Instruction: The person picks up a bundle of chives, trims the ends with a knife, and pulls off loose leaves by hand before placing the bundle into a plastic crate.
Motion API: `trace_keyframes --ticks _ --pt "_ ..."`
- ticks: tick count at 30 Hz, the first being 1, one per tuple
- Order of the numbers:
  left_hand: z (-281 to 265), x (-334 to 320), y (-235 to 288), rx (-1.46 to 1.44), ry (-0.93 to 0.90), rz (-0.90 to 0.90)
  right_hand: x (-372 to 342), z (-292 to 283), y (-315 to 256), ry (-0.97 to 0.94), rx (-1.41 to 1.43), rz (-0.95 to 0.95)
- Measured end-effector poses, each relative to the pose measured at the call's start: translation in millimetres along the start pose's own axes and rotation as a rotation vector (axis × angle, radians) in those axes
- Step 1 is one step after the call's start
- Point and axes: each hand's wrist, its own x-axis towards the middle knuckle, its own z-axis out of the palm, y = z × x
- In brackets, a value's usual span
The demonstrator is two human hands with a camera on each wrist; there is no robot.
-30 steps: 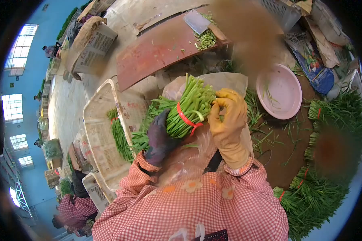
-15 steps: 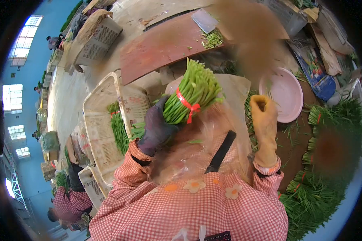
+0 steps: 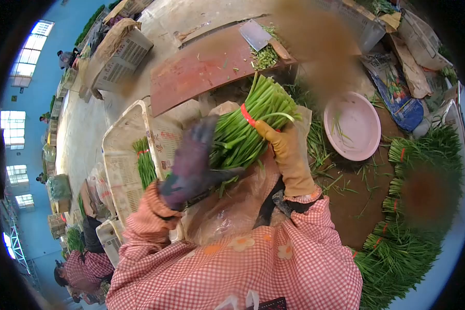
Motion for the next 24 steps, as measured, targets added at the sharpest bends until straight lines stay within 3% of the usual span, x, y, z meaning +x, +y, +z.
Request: trace_keyframes --ticks 1,4,7,8,12,13,15,19,23,24 --pt "-9 3 -5 0.052 0.062 0.094 0 -2 2 -0.018 0.103 0.038" --pt "-11 25 -16 0.025 0.067 0.112 0 -6 11 -0.08 0.333 0.131" --pt "56 34 -28 -0.228 -0.023 0.18 1 -11 13 -0.111 0.303 0.165" --pt "64 44 -27 -0.585 -0.141 0.119 0 -9 15 -0.072 0.338 0.199" --pt "58 44 -2 -0.549 -0.063 -0.083 -5 -5 11 -0.046 -0.073 0.073" --pt "61 43 -4 -0.571 -0.051 -0.065 -6 -2 8 -0.043 -0.144 0.044" --pt "61 44 -9 -0.61 -0.017 -0.028 -10 6 2 -0.052 -0.081 0.06" --pt "37 35 -5 -0.621 -0.007 -0.06 -14 -9 -12 -0.296 -0.183 0.043" --pt "21 30 -22 -0.531 0.095 0.066 -29 -33 -19 -0.33 -0.069 0.21" --pt "16 28 -24 -0.488 0.11 0.074 -26 -37 -32 -0.294 0.027 0.395"
